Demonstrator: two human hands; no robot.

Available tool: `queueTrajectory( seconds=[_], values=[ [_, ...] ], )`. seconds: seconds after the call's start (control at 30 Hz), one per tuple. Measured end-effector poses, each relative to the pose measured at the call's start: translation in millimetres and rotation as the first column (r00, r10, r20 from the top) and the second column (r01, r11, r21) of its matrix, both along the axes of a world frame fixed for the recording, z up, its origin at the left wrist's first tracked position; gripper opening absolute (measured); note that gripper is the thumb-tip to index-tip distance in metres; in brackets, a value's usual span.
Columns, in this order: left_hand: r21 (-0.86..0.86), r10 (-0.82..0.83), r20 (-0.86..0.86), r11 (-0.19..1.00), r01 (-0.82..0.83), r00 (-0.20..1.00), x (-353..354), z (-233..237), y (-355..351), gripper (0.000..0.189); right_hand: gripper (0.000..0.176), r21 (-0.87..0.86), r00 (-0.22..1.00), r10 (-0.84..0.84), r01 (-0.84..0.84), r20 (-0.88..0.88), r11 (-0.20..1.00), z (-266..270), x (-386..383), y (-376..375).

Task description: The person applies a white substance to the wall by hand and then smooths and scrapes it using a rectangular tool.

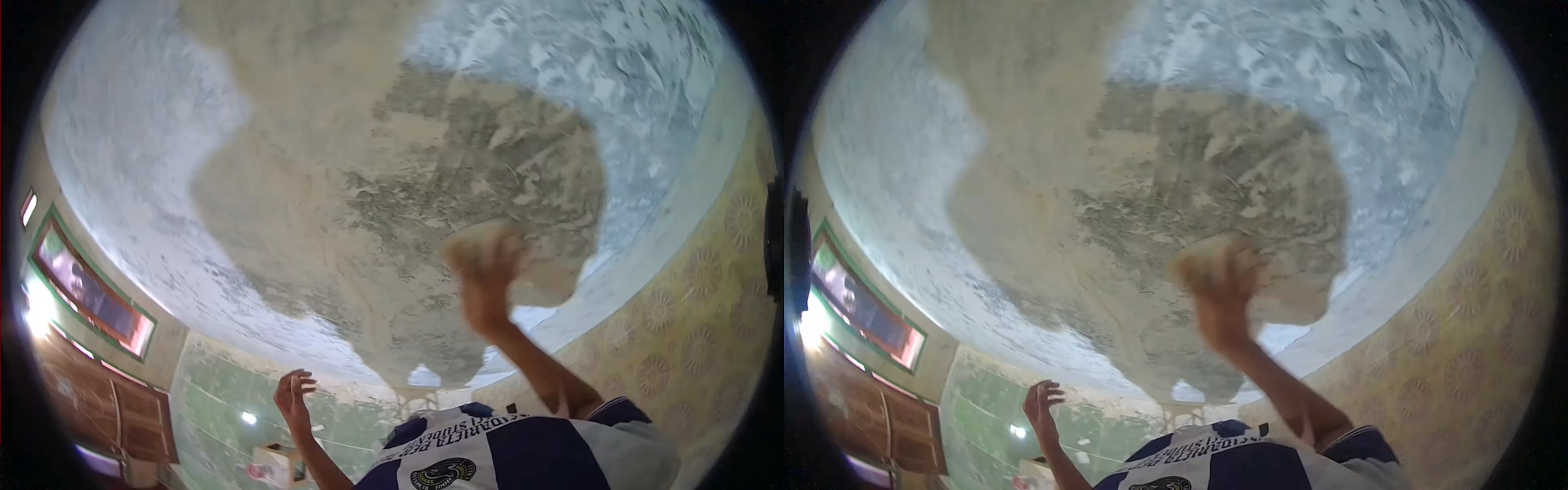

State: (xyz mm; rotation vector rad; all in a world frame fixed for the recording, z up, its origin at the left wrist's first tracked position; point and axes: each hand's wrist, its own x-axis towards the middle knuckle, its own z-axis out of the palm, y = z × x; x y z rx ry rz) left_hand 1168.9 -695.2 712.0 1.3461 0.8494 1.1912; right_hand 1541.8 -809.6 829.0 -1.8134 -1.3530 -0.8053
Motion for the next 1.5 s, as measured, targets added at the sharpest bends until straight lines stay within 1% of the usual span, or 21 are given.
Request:
queueTrajectory(
  seconds=[0.07,0.13,0.17,0.27,0.37,0.43,0.57,0.67,0.73,0.8,0.9,0.97,1.03,1.13,1.17,1.23,1.27,1.33,1.37,1.47,1.5],
  values=[
    [0.025,0.006,0.004,1.000,-0.006,1.000,2,3,7,0.040,0.061,0.082,0.978,-0.189,0.183,0.084,0.980,72,10,-40],
    [0.052,-0.011,0.010,0.999,0.010,1.000,21,13,9,0.045,0.063,0.100,0.945,-0.302,0.291,0.123,0.951,94,6,-16],
    [0.048,-0.060,-0.009,0.997,0.060,0.998,36,23,12,0.045,0.064,0.120,0.960,-0.258,0.245,0.109,0.962,100,-7,-2],
    [0.185,-0.231,-0.052,0.954,0.236,0.972,84,55,14,0.045,0.065,-0.019,1.000,-0.003,0.003,0.030,1.000,76,-39,15],
    [0.207,-0.299,-0.082,0.928,0.310,0.951,107,62,11,0.045,0.063,-0.057,0.997,-0.068,0.070,0.040,0.996,20,-9,-16],
    [0.223,-0.318,-0.088,0.917,0.330,0.944,105,53,11,0.046,0.060,-0.011,0.954,-0.277,0.280,0.115,0.960,3,27,-64],
    [0.153,-0.313,-0.097,0.933,0.325,0.945,115,43,8,0.045,0.060,0.248,0.941,-0.339,0.328,0.000,0.911,72,63,-116],
    [0.187,-0.381,-0.100,0.900,0.393,0.919,142,61,-3,0.046,0.061,0.355,0.919,-0.389,0.384,-0.062,0.852,96,70,-99],
    [0.208,-0.420,-0.120,0.876,0.436,0.900,155,73,-10,0.046,0.066,0.282,0.922,-0.385,0.378,-0.035,0.882,66,56,-77],
    [0.231,-0.448,-0.144,0.852,0.470,0.883,160,77,-15,0.047,0.062,0.160,0.976,-0.215,0.218,-0.036,0.963,26,43,-86],
    [0.246,-0.424,-0.196,0.851,0.463,0.884,153,75,-8,0.048,0.056,0.018,0.958,-0.285,0.286,-0.040,0.958,-9,57,-118],
    [0.212,-0.401,-0.176,0.876,0.432,0.899,145,71,-8,0.049,0.055,0.095,0.959,-0.270,0.278,-0.090,0.956,28,73,-131],
    [0.177,-0.398,-0.179,0.887,0.427,0.900,148,71,-9,0.050,0.056,0.318,0.941,-0.322,0.338,-0.103,0.886,77,79,-131],
    [0.184,-0.426,-0.108,0.879,0.439,0.898,165,72,-11,0.049,0.057,0.247,0.926,-0.370,0.376,-0.073,0.893,98,69,-108],
    [0.183,-0.428,-0.109,0.879,0.441,0.897,171,75,-15,0.049,0.057,0.246,0.925,-0.372,0.378,-0.075,0.892,84,65,-109],
    [0.241,-0.485,-0.135,0.829,0.504,0.864,181,81,-24,0.048,0.058,0.091,0.982,-0.181,0.185,-0.055,0.978,30,53,-103],
    [0.243,-0.493,-0.138,0.824,0.512,0.859,182,82,-27,0.048,0.058,0.096,0.983,-0.176,0.181,-0.053,0.979,2,53,-108],
    [0.215,-0.482,-0.133,0.839,0.500,0.866,175,77,-27,0.049,0.060,-0.129,0.953,-0.302,0.298,-0.012,0.946,-40,60,-126],
    [0.178,-0.477,-0.126,0.852,0.493,0.870,171,73,-28,0.049,0.060,-0.130,0.956,-0.293,0.290,-0.007,0.948,-23,62,-126],
    [0.139,-0.460,-0.125,0.869,0.474,0.879,164,64,-22,0.049,0.064,0.204,0.960,-0.271,0.280,-0.068,0.938,38,72,-127],
    [0.128,-0.458,-0.116,0.873,0.471,0.881,166,63,-22,0.048,0.064,0.189,0.965,-0.254,0.262,-0.064,0.946,50,67,-117]
  ],
)
